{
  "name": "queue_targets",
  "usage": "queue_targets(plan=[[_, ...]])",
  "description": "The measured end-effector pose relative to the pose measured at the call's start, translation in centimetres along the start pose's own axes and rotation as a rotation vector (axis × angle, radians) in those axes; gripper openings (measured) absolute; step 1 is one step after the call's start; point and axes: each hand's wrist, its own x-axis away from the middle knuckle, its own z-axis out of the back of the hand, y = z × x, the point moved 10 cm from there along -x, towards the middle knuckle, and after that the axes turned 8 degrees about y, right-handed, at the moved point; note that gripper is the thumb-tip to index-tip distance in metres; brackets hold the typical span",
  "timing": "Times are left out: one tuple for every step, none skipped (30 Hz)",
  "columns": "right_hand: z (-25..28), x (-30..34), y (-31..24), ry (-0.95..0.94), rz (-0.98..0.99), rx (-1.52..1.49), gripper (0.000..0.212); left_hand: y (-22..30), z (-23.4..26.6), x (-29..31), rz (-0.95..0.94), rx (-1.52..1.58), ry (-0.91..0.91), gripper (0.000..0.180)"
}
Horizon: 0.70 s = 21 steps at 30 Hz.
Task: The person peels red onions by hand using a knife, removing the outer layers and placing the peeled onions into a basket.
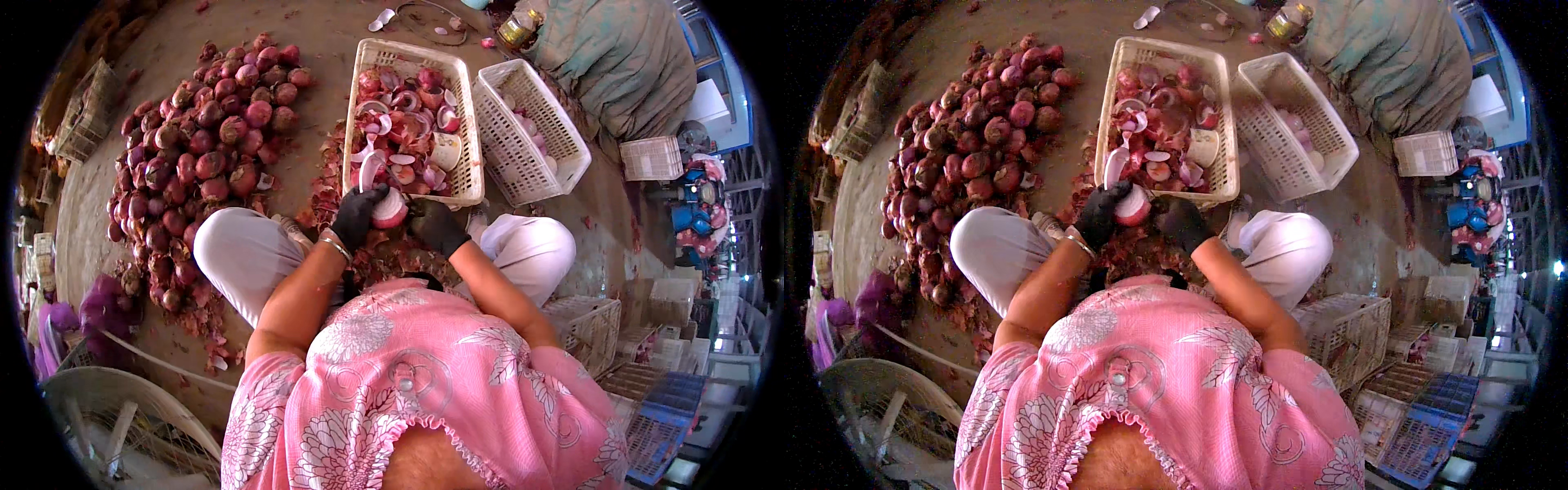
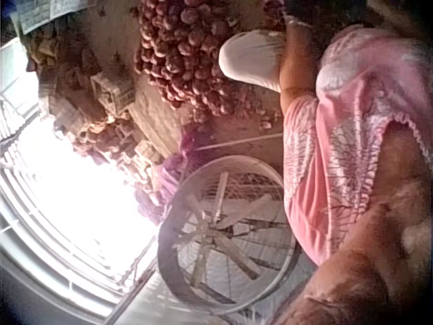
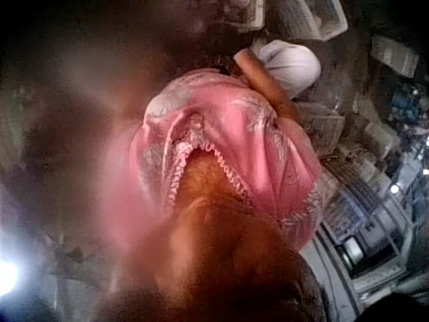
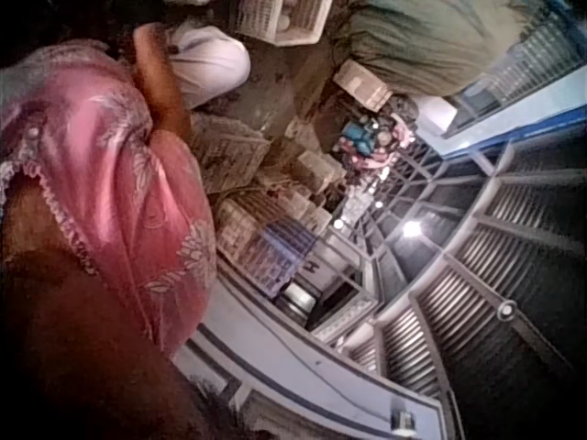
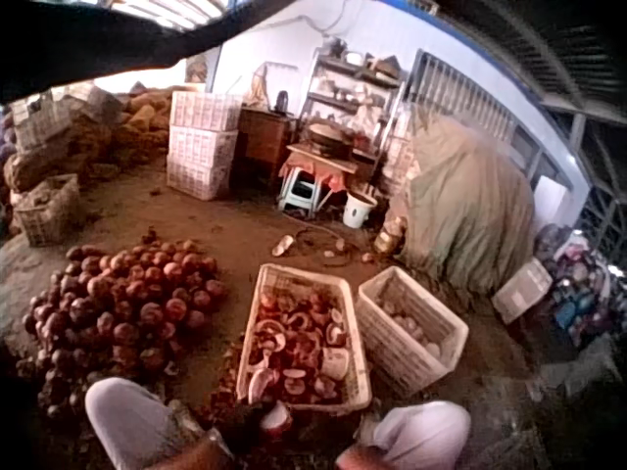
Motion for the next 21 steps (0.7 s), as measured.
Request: queue_targets(plan=[[0.9,0.3,-0.8,0.007,-0.019,-0.087,0.03,0.8,0.1,0.0,-0.06,0.015,0.018,0.025],[1.9,0.8,-1.6,0.01,-0.037,-0.177,0.031,1.6,0.4,0.0,-0.121,0.03,0.041,0.024],[2.6,1.1,-2.1,0.013,-0.054,-0.266,0.032,2.3,0.6,0.1,-0.182,0.045,0.064,0.024],[3.4,1.5,-1.8,0.038,-0.075,-0.299,0.032,1.8,0.1,0.2,-0.105,0.08,0.044,0.025],[4.0,1.8,-1.4,0.063,-0.097,-0.332,0.033,1.5,-0.6,0.4,-0.027,0.115,0.026,0.027],[4.5,2.2,-1.1,0.088,-0.119,-0.364,0.034,0.8,-1.3,0.5,0.051,0.15,0.008,0.029],[3.6,2.3,-1.0,-0.03,-0.173,-0.363,0.033,0.5,-1.7,0.6,0.037,0.045,-0.003,0.029],[2.6,2.0,-0.9,-0.146,-0.227,-0.363,0.033,0.1,-2.1,0.6,0.024,-0.061,-0.017,0.029],[1.9,2.3,-0.9,-0.192,-0.315,-0.398,0.031,-0.5,-2.5,0.5,0.011,-0.167,-0.033,0.029],[0.9,2.4,-1.4,-0.243,-0.397,-0.432,0.029,-3.6,-0.5,-1.1,0.054,-0.077,-0.004,0.03],[0.1,2.8,-1.4,-0.281,-0.49,-0.461,0.027,-4.0,0.1,-2.0,-0.034,-0.164,-0.029,0.03],[-0.7,3.0,-0.5,-0.261,-0.601,-0.598,0.026,-3.8,0.4,-2.5,-0.123,-0.252,-0.055,0.031],[-2.1,3.3,1.0,-0.159,-0.673,-0.855,0.026,-3.4,0.6,-2.9,-0.226,-0.368,-0.047,0.032],[-3.6,3.6,2.3,-0.054,-0.73,-1.115,0.026,-2.9,0.8,-3.1,-0.329,-0.487,-0.026,0.033],[-4.7,4.1,3.7,-0.024,-0.81,-1.191,0.027,-2.4,1.4,-3.2,-0.43,-0.605,0.015,0.035],[-5.3,4.4,5.0,0.013,-0.891,-1.263,0.029,-2.0,1.3,-3.0,-0.416,-0.627,-0.014,0.036],[-5.6,4.6,6.2,0.05,-0.97,-1.334,0.03,-2.8,1.1,-3.0,-0.265,-0.503,-0.043,0.038],[-5.8,3.7,6.3,0.038,-0.923,-1.496,0.036,-3.6,1.0,-3.1,-0.112,-0.372,-0.052,0.04],[-5.2,3.9,6.8,0.062,-0.937,-1.449,0.038,-4.4,1.4,-2.7,0.035,-0.249,-0.031,0.041],[-3.5,4.2,7.1,0.093,-0.951,-1.402,0.039,-3.5,-1.0,-0.8,0.059,-0.089,-0.015,0.042],[-2.4,4.2,6.0,0.117,-0.962,-1.468,0.041,-2.8,-2.3,0.6,0.076,0.07,0.002,0.043]])
